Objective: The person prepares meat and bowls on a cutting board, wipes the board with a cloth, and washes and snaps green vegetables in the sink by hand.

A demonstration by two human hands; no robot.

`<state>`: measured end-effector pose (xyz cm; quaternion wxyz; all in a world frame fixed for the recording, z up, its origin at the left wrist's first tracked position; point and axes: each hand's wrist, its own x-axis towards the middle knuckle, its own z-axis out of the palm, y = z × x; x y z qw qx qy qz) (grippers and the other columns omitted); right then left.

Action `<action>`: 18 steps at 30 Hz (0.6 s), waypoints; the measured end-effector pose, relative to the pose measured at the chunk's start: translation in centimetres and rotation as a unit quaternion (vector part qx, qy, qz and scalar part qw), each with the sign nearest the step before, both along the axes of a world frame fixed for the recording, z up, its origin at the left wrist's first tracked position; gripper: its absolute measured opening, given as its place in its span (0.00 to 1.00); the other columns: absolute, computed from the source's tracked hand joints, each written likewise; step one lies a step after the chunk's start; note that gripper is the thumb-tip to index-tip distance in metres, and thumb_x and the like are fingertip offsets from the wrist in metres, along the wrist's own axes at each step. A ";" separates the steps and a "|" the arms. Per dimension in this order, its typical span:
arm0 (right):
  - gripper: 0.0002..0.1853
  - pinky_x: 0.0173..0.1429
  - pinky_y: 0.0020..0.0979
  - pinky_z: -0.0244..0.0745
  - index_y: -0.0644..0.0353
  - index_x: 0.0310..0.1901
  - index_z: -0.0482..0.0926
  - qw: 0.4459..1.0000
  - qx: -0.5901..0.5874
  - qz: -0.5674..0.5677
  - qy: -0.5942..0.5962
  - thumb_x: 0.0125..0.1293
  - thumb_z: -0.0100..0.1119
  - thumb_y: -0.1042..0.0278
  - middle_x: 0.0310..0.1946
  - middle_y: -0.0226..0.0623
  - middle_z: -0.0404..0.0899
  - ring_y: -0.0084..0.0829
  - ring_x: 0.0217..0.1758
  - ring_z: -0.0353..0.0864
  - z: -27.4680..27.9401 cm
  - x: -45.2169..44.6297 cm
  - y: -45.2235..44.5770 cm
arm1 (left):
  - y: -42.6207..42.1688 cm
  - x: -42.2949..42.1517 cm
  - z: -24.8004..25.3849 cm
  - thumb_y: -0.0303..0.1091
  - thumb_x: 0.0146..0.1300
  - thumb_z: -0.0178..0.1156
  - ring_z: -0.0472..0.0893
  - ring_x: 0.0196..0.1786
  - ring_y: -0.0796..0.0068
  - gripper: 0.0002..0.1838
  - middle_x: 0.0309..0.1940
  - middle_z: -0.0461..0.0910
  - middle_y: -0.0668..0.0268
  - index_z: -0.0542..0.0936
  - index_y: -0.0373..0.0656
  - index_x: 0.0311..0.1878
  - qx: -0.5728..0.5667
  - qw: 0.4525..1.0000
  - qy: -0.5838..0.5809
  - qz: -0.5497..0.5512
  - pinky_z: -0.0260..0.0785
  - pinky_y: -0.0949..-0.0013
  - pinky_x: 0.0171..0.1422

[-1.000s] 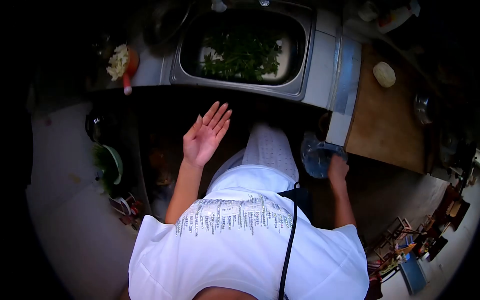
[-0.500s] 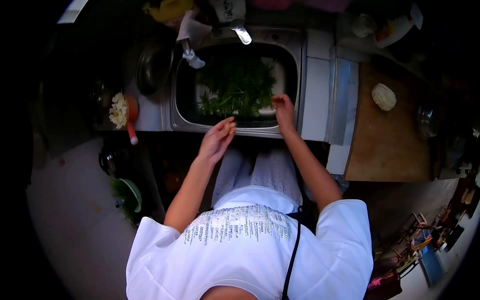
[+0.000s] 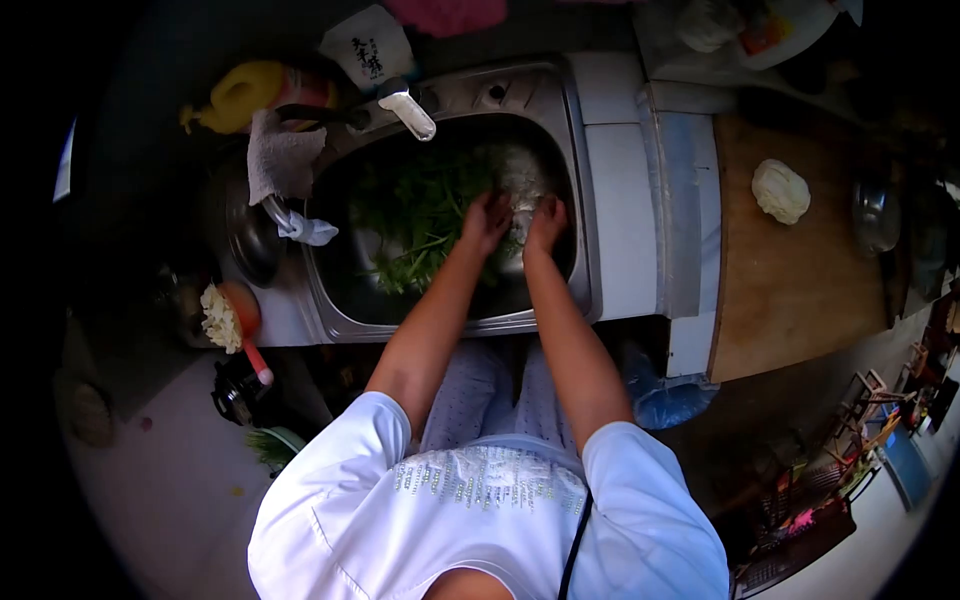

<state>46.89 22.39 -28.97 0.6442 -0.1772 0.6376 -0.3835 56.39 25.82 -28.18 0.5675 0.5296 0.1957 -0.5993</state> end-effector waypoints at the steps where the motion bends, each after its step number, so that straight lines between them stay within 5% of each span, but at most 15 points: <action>1: 0.12 0.47 0.26 0.72 0.60 0.45 0.76 0.994 0.042 -0.038 -0.091 0.65 0.53 0.62 0.39 0.34 0.78 0.28 0.42 0.76 -0.2 0.8 0.3 | 0.6 -0.4 -0.1 0.44 0.66 0.44 0.72 0.51 0.70 0.20 0.49 0.76 0.64 0.70 0.46 0.57 -0.005 1.000 -0.006 0.019 0.62 0.62 0.60; 3: 0.14 0.51 0.24 0.70 0.62 0.45 0.77 0.952 0.102 -0.004 -0.288 0.66 0.54 0.61 0.40 0.35 0.79 0.29 0.44 0.77 1.2 0.6 1.1 | 1.4 0.3 -1.8 0.44 0.66 0.44 0.72 0.52 0.68 0.20 0.49 0.76 0.63 0.70 0.45 0.57 -0.042 0.999 0.032 -0.009 0.62 0.61 0.60; 4: 0.14 0.51 0.24 0.70 0.62 0.45 0.77 0.953 0.099 -0.010 -0.286 0.66 0.54 0.61 0.40 0.35 0.79 0.29 0.44 0.77 3.6 0.4 1.8 | 1.5 0.6 -2.8 0.44 0.66 0.43 0.72 0.52 0.67 0.21 0.49 0.76 0.61 0.69 0.44 0.57 -0.085 0.993 0.071 -0.028 0.62 0.60 0.60; 6: 0.13 0.51 0.29 0.70 0.62 0.47 0.76 0.963 -0.087 0.252 -0.048 0.69 0.46 0.64 0.45 0.41 0.79 0.36 0.45 0.78 8.4 1.5 3.9 | 0.1 0.6 1.0 0.43 0.67 0.39 0.74 0.48 0.65 0.20 0.47 0.77 0.59 0.72 0.43 0.54 -0.089 0.992 0.090 -0.010 0.66 0.62 0.54; 8: 0.14 0.57 0.31 0.66 0.63 0.49 0.75 0.877 -0.333 0.315 0.144 0.69 0.46 0.64 0.52 0.47 0.74 0.41 0.54 0.73 8.4 2.7 5.5 | 0.1 0.1 2.1 0.42 0.68 0.36 0.76 0.44 0.64 0.20 0.44 0.78 0.57 0.74 0.42 0.50 -0.090 0.990 0.110 0.011 0.70 0.64 0.49; 9: 0.16 0.61 0.36 0.61 0.64 0.49 0.75 0.853 -0.407 0.286 0.154 0.69 0.44 0.64 0.54 0.48 0.71 0.46 0.57 0.68 8.0 3.1 5.3 | 0.7 -0.1 1.4 0.43 0.68 0.38 0.74 0.50 0.60 0.21 0.48 0.76 0.57 0.71 0.40 0.54 -0.190 0.974 0.118 -0.025 0.68 0.61 0.54; 10: 0.16 0.61 0.36 0.61 0.64 0.49 0.75 0.854 -0.407 0.284 0.155 0.69 0.44 0.64 0.54 0.48 0.71 0.46 0.57 0.68 7.5 3.0 4.3 | 1.0 -0.1 1.6 0.44 0.68 0.41 0.71 0.55 0.56 0.22 0.52 0.74 0.57 0.68 0.39 0.58 -0.290 0.947 0.125 -0.060 0.65 0.59 0.60; 11: 0.16 0.62 0.38 0.61 0.64 0.48 0.74 0.787 -0.425 0.347 0.282 0.69 0.42 0.64 0.53 0.47 0.72 0.48 0.57 0.68 6.9 2.5 2.6 | 1.3 0.0 1.9 0.41 0.68 0.43 0.71 0.58 0.59 0.21 0.54 0.72 0.57 0.67 0.38 0.59 -0.309 0.905 0.291 0.018 0.63 0.62 0.62; 12: 0.16 0.62 0.40 0.61 0.64 0.48 0.74 0.701 -0.433 0.400 0.402 0.69 0.40 0.64 0.52 0.46 0.72 0.51 0.56 0.68 6.2 2.0 0.8 | 1.1 0.0 4.4 0.41 0.68 0.43 0.71 0.58 0.59 0.21 0.54 0.72 0.57 0.67 0.38 0.59 -0.310 0.905 0.291 0.016 0.63 0.62 0.62; 13: 0.17 0.57 0.43 0.65 0.62 0.46 0.75 0.691 -0.397 0.410 0.444 0.69 0.38 0.60 0.47 0.45 0.74 0.52 0.51 0.71 3.9 1.6 0.0 | 0.8 -0.2 7.8 0.39 0.68 0.43 0.71 0.58 0.61 0.20 0.55 0.72 0.58 0.67 0.38 0.58 -0.250 0.941 0.225 -0.024 0.63 0.63 0.63; 14: 0.17 0.57 0.43 0.65 0.62 0.46 0.75 0.691 -0.396 0.410 0.445 0.69 0.38 0.60 0.47 0.45 0.74 0.52 0.51 0.71 3.4 1.5 -0.8 | 0.9 -0.3 9.6 0.37 0.67 0.44 0.71 0.58 0.63 0.20 0.55 0.72 0.58 0.67 0.37 0.58 -0.186 0.968 0.158 -0.063 0.62 0.64 0.64; 16: 0.14 0.47 0.41 0.70 0.58 0.43 0.76 0.904 -0.198 0.306 0.225 0.67 0.43 0.61 0.40 0.46 0.78 0.51 0.42 0.76 2.5 1.8 -1.9 | 1.5 0.2 7.7 0.36 0.67 0.44 0.71 0.57 0.66 0.19 0.54 0.72 0.59 0.67 0.37 0.58 -0.168 0.970 0.156 -0.085 0.62 0.66 0.63; 18: 0.13 0.42 0.36 0.70 0.59 0.42 0.77 0.917 -0.190 0.227 0.266 0.66 0.46 0.61 0.36 0.42 0.79 0.42 0.38 0.77 -0.1 2.0 -1.9 | 0.8 0.3 5.6 0.31 0.65 0.45 0.72 0.56 0.66 0.19 0.53 0.72 0.59 0.68 0.37 0.58 -0.152 0.980 0.068 -0.108 0.62 0.66 0.64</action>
